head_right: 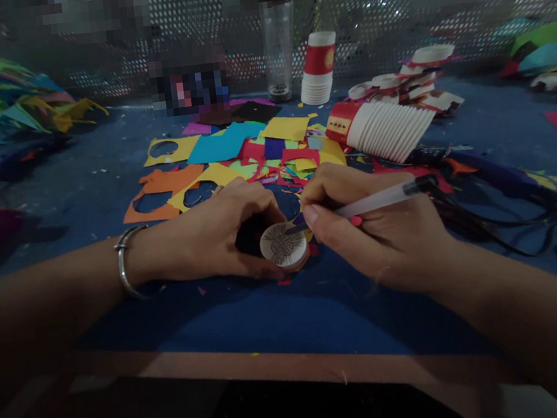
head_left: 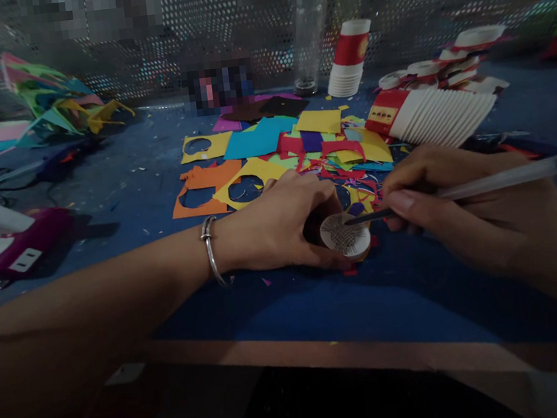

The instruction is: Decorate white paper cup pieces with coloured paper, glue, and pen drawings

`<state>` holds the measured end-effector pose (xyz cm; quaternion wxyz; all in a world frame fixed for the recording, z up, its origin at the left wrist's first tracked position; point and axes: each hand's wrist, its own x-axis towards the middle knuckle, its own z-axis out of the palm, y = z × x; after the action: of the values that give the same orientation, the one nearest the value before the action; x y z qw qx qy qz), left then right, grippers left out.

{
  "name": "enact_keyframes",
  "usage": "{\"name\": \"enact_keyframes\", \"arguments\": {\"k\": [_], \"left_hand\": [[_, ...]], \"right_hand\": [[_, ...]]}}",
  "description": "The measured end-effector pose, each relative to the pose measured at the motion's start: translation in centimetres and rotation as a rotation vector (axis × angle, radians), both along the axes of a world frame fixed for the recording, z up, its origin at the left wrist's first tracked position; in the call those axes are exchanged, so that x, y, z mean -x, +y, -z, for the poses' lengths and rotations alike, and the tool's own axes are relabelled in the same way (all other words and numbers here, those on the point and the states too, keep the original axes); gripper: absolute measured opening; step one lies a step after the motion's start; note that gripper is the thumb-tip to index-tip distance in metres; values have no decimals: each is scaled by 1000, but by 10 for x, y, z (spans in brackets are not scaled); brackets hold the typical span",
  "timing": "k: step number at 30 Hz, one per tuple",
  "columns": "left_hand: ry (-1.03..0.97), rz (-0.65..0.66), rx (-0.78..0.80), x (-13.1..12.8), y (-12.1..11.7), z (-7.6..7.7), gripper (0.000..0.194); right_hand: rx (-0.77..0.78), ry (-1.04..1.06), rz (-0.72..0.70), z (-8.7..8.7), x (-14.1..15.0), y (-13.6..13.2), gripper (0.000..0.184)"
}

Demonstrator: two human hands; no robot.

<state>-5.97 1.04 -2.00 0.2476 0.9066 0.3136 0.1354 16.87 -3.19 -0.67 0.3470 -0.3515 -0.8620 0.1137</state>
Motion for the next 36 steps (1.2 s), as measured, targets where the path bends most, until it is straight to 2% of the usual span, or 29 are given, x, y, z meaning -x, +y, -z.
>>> {"name": "enact_keyframes", "arguments": {"k": [7,19,28,36], "left_hand": [[-2,14,9,-1,1,0,55],[21,-6,-2,-1,0,-1,51],[-6,11,-4,0,0,1,51],[-14,3,-4,-1,1,1,52]], "right_hand": [[30,-49,-21,4,-4,4,18],[-28,-22,14,6,0,8,18],[109,20,-29,8,-3,4,19],[98,-8,-15,10,-2,6,19]]}}
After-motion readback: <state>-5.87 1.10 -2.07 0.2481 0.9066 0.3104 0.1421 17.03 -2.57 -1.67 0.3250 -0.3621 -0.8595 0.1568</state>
